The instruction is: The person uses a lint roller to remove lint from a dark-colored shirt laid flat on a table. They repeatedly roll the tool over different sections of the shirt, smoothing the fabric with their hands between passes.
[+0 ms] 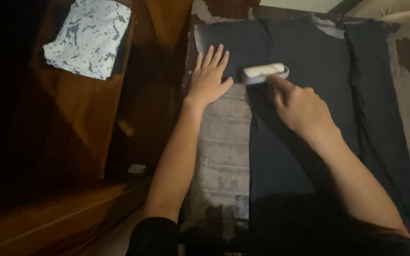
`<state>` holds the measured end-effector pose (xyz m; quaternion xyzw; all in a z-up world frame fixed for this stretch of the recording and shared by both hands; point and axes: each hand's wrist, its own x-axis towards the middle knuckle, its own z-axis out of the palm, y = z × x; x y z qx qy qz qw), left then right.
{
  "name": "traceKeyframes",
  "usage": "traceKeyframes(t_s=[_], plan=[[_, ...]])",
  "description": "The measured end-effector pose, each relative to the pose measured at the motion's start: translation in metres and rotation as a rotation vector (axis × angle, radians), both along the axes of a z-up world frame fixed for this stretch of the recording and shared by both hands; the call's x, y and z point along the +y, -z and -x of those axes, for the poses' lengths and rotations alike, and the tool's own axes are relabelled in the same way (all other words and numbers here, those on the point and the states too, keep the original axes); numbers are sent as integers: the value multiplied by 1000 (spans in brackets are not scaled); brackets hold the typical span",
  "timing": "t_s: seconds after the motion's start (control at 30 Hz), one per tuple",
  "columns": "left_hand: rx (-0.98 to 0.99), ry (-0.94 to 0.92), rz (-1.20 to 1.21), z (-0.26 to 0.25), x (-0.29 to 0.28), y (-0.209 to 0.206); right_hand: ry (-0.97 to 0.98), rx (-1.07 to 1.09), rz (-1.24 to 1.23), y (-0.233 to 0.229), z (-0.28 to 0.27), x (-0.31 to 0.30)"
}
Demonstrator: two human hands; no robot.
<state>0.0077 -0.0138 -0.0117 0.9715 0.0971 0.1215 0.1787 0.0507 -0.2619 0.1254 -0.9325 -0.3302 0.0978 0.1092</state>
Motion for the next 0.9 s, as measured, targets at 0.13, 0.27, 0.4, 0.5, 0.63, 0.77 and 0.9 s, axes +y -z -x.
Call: traceKeyframes(t_s=[0.13,0.27,0.4,0.5,0.63,0.77,0.9], plan=[[-21,9,-13,-2,2,2,-35,-95,-197,24,-23,30],[-31,2,-14,0,3,4,1,-129,-304,38,-33,45],[-54,16,5,-2,4,5,-2,-39,-244,28,-14,13],[-67,9,-6,-3,2,2,47,30,-125,16,23,-34],[-97,10,-30,-3,-6,-6,121,144,-16,5,66,-85],[-124,176,33,-12,-43,-4,109,82,61,5,71,-87],[-12,225,-86,-13,-52,-2,54,-74,-99,9,46,-54]])
